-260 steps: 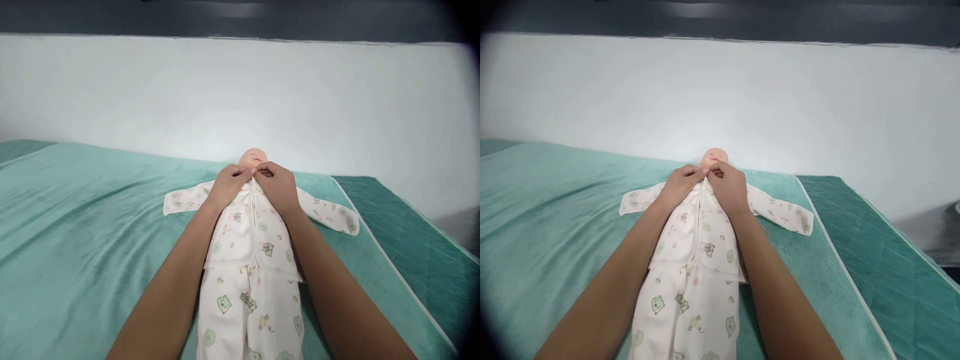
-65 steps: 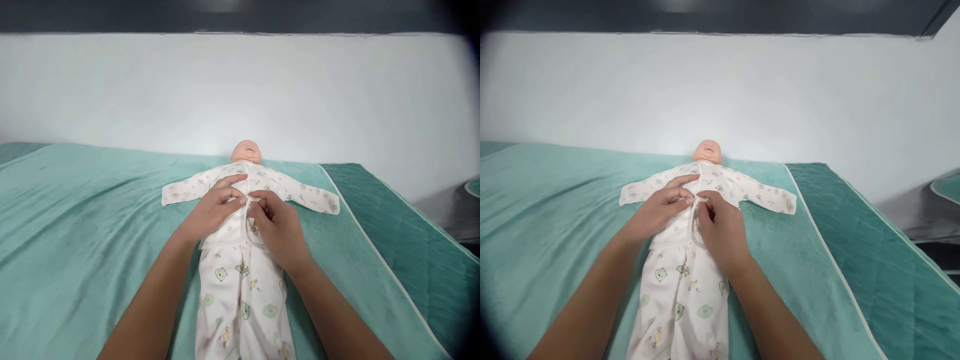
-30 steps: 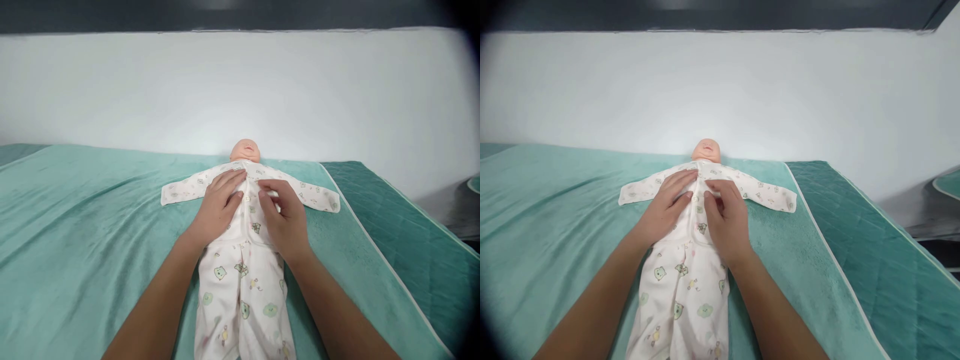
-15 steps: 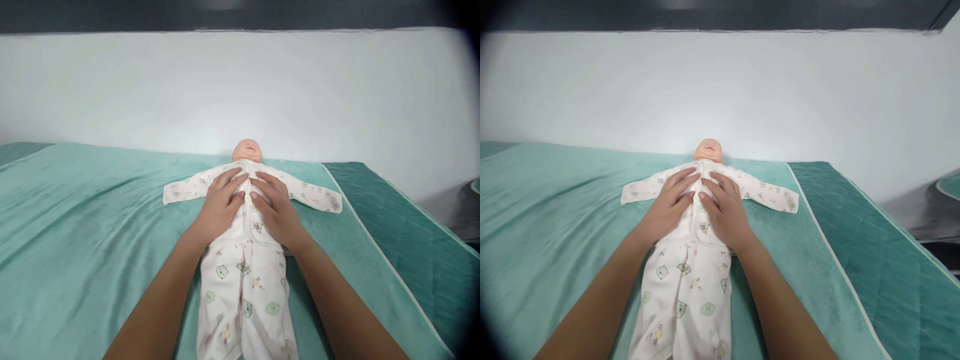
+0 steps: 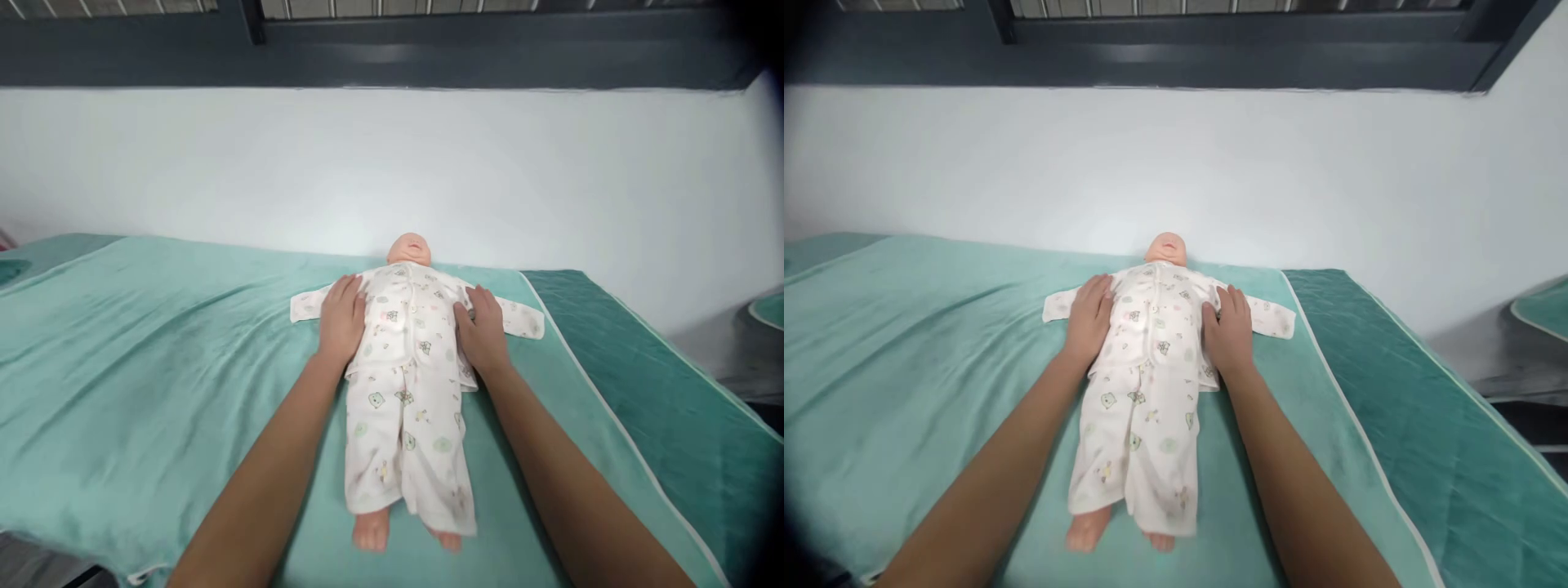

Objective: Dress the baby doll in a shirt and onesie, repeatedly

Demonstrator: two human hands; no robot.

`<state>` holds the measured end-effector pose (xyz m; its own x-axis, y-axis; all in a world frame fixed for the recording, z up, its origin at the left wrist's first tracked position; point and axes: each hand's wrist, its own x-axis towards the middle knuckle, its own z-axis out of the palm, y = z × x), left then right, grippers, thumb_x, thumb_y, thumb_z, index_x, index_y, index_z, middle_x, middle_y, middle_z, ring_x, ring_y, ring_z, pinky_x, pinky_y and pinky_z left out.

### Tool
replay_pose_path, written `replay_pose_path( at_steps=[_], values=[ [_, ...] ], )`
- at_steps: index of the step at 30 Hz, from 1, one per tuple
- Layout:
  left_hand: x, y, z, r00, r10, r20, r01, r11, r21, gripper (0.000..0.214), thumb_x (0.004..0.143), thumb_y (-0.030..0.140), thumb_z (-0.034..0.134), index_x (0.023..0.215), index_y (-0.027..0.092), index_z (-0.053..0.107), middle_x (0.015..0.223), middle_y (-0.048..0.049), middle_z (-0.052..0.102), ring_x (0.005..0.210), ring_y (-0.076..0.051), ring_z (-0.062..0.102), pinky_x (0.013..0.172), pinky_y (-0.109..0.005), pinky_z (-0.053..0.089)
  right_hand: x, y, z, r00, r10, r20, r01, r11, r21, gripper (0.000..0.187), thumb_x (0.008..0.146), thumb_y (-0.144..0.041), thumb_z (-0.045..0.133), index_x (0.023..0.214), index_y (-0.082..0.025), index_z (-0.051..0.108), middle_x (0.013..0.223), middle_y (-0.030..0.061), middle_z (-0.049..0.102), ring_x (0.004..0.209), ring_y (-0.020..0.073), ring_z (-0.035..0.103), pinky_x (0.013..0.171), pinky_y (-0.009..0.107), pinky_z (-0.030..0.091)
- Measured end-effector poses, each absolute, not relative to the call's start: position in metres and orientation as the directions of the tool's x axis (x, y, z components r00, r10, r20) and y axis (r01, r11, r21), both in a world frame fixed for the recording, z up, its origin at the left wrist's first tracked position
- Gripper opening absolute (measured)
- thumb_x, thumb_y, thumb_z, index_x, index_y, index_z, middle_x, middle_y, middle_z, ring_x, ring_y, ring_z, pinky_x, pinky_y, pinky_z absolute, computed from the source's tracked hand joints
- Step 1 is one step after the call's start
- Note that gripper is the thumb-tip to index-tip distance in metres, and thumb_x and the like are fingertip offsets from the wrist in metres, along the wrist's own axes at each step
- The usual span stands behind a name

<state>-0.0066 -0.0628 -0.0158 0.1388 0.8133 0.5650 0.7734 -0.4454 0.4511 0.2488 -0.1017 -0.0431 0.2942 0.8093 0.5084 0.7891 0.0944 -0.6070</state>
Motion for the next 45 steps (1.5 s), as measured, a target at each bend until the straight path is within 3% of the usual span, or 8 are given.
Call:
replay_pose_path(
  at_steps=[5,8,12,15,19,24,31,45],
  values=[
    [-0.063,-0.069,-0.032,-0.001,0.899,0.437,0.96,-0.121,0.252,0.057,0.092,0.024,0.042,0.148,0.015,0.039,0.158,-0.0134,0.034,0.147,-0.029,0.027,0.119,-0.052,0.024,0.301,-0.123,-0.059,0.339,0.882,0.327,0.904,-0.209,-0.373,0.061,0.097,-0.048,0.033,0.148,-0.016,0.039,0.157,0.0171,0.034,0.146,0.0332,0.028,0.116,0.055,0.022],
    [-0.086,-0.072,-0.032,-0.11,0.934,0.341,0.963,0.016,0.268,0.059,0.091,0.026,0.042,0.149,0.012,0.039,0.154,-0.0169,0.039,0.142,-0.032,0.036,0.116,-0.048,0.03,0.329,-0.145,-0.061,0.371,0.887,0.275,0.911,-0.289,-0.295,0.062,0.097,-0.05,0.031,0.149,-0.015,0.038,0.154,0.0191,0.038,0.143,0.0331,0.033,0.115,0.054,0.025],
    [-0.093,-0.069,-0.031,-0.137,0.95,0.279,0.961,0.059,0.271,0.06,0.094,0.027,0.036,0.153,0.016,0.032,0.15,-0.0143,0.046,0.141,-0.03,0.038,0.116,-0.046,0.029,0.339,-0.162,-0.059,0.435,0.867,0.244,0.89,-0.374,-0.259,0.061,0.097,-0.052,0.031,0.147,-0.019,0.041,0.15,0.0185,0.043,0.14,0.033,0.037,0.112,0.054,0.028],
    [-0.092,-0.065,-0.032,-0.148,0.949,0.279,0.962,0.073,0.262,0.06,0.094,0.023,0.032,0.154,0.018,0.03,0.151,-0.0129,0.046,0.142,-0.029,0.036,0.116,-0.046,0.028,0.337,-0.161,-0.057,0.442,0.865,0.237,0.883,-0.374,-0.282,0.055,0.099,-0.047,0.027,0.146,-0.025,0.044,0.149,0.0127,0.047,0.141,0.0307,0.037,0.113,0.054,0.027],
    [-0.093,-0.059,-0.032,-0.164,0.941,0.295,0.963,0.088,0.253,0.059,0.092,0.013,0.029,0.15,0.02,0.04,0.15,-0.011,0.048,0.14,-0.026,0.04,0.115,-0.044,0.03,0.338,-0.152,-0.056,0.428,0.869,0.247,0.884,-0.346,-0.313,0.051,0.1,-0.039,0.025,0.143,-0.026,0.049,0.145,0.0084,0.054,0.139,0.0276,0.04,0.113,0.052,0.028],
    [-0.096,-0.061,-0.03,-0.193,0.93,0.313,0.96,0.113,0.257,0.061,0.089,0.008,0.03,0.147,0.018,0.044,0.148,-0.0117,0.05,0.138,-0.026,0.043,0.113,-0.042,0.033,0.341,-0.144,-0.053,0.423,0.864,0.273,0.889,-0.338,-0.309,0.047,0.099,-0.033,0.026,0.137,-0.025,0.054,0.138,0.0083,0.06,0.135,0.0265,0.045,0.108,0.051,0.034],
    [-0.092,-0.075,-0.03,-0.297,0.89,0.345,0.943,0.216,0.254,0.057,0.091,0.013,0.032,0.146,0.018,0.046,0.157,-0.0174,0.034,0.142,-0.033,0.036,0.111,-0.049,0.033,0.346,-0.14,-0.056,0.409,0.825,0.39,0.903,-0.306,-0.301,0.049,0.1,-0.029,0.023,0.141,-0.02,0.049,0.147,0.0118,0.051,0.136,0.029,0.042,0.104,0.051,0.04],
    [-0.091,-0.06,-0.032,-0.302,0.905,0.298,0.948,0.253,0.193,0.05,0.088,0.014,0.035,0.134,0.021,0.055,0.144,-0.0151,0.049,0.134,-0.033,0.039,0.106,-0.052,0.031,0.342,-0.137,-0.054,0.438,0.822,0.364,0.895,-0.361,-0.262,0.042,0.095,-0.024,0.029,0.123,-0.016,0.059,0.129,0.0149,0.061,0.127,0.0274,0.05,0.103,0.046,0.039]
  ],
)
